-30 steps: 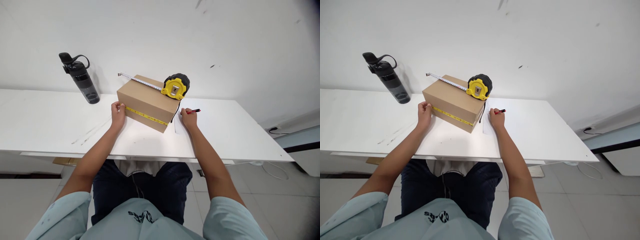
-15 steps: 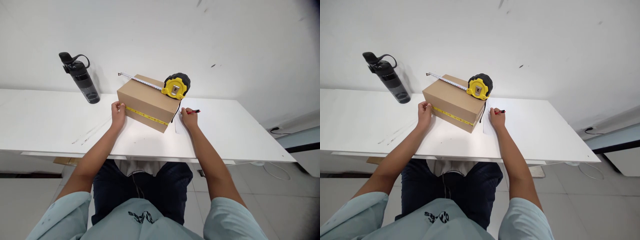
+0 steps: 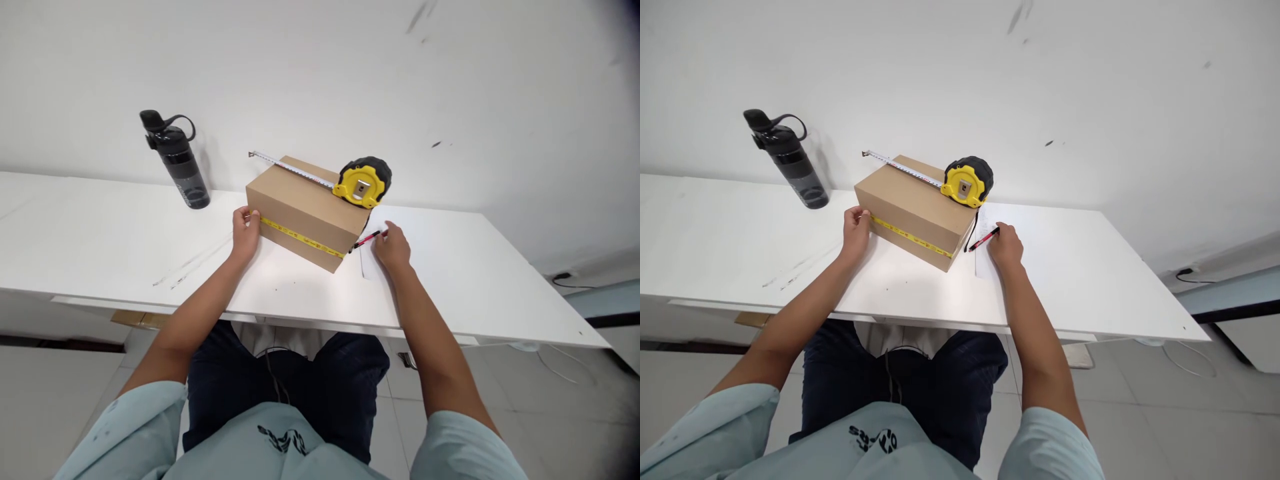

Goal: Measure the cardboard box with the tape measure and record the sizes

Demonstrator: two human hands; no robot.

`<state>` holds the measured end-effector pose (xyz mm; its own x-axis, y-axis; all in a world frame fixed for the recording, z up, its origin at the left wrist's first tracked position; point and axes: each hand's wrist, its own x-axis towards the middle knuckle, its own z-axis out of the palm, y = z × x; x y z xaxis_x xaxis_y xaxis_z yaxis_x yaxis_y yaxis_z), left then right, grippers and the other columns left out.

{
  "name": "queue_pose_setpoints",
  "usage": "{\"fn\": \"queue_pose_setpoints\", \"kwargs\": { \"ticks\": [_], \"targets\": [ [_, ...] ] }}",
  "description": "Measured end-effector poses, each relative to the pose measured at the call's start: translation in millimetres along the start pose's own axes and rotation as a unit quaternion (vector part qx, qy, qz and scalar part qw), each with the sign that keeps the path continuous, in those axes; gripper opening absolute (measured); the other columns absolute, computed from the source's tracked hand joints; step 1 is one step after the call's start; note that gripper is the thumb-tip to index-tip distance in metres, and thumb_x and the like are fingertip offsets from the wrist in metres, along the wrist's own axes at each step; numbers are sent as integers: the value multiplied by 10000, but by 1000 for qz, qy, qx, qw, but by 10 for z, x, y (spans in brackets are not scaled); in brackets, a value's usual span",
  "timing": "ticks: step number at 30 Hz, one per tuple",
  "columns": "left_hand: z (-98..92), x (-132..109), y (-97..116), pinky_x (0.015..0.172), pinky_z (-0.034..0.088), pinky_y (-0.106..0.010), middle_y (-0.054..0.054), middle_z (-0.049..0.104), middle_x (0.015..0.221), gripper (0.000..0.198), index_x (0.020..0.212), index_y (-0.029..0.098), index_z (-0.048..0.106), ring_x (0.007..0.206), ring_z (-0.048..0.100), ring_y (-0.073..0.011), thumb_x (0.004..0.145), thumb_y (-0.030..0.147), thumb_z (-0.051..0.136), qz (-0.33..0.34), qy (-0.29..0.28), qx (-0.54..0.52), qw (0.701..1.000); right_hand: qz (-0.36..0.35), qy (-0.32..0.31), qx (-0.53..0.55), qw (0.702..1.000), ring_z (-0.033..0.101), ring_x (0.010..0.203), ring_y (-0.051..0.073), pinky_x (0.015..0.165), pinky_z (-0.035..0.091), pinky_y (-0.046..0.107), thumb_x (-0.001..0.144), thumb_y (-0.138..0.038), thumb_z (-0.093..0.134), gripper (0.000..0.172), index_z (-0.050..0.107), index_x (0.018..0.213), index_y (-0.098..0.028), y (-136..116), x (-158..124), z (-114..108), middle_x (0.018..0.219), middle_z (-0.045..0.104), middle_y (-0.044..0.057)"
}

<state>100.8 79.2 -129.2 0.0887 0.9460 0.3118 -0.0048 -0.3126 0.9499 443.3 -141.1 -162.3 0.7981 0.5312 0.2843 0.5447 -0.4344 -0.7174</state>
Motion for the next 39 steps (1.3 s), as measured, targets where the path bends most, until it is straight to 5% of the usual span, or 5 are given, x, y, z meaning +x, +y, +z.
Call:
{"fn": "queue_pose_setpoints", "kwargs": {
  "ticks": [5, 10, 15, 19, 39],
  "targets": [
    [-15, -84, 6, 1111, 541, -459, -106, 695, 1303, 252, 1183, 274, 598, 1214, 676, -266, 1017, 438, 694, 17, -3, 28, 999, 0, 35, 61, 998, 657, 996, 292, 1045, 552, 568, 879, -541, 582, 961, 309, 1707, -137, -117, -88, -82, 1340, 642, 202],
    [18, -205, 25, 1234, 432, -586, -141, 710, 1297, 388, 1220, 263, 615, 1332, 619, -355, 1018, 592, 658, 31, -2, 57, 998, -66, 97, 200, 973, 694, 1136, 249, 995, 599, 482, 957, -745, 386, 953, 162, 1735, -241, -523, -153, -135, 1446, 591, 165],
    [15, -250, 51, 1184, 458, -616, -153, 728, 1277, 509, 1220, 275, 627, 1319, 634, -398, 1030, 737, 529, 32, -24, 97, 995, -105, 59, 327, 937, 611, 1435, 266, 1228, 500, 515, 855, -790, 653, 1036, 291, 1697, -306, -1130, -167, -21, 1538, 606, 130],
    [-38, -214, 83, 1109, 517, -588, -152, 740, 1281, 577, 1254, 282, 623, 1268, 675, -390, 1040, 785, 439, 31, -35, 132, 990, -67, 4, 365, 928, 665, 1366, 290, 1228, 515, 507, 800, -728, 790, 866, 557, 1480, -245, -1415, -268, 11, 1484, 677, 139],
    [-56, -210, 51, 1221, 467, -596, -187, 711, 1415, 691, 1329, 248, 664, 1405, 615, -391, 1065, 806, 355, 47, -94, 153, 983, -30, 327, 370, 869, 569, 1531, 292, 1313, 464, 496, 997, -825, 452, 840, 557, 1548, -200, -1220, -410, -99, 1620, 568, 173]
  ]
}}
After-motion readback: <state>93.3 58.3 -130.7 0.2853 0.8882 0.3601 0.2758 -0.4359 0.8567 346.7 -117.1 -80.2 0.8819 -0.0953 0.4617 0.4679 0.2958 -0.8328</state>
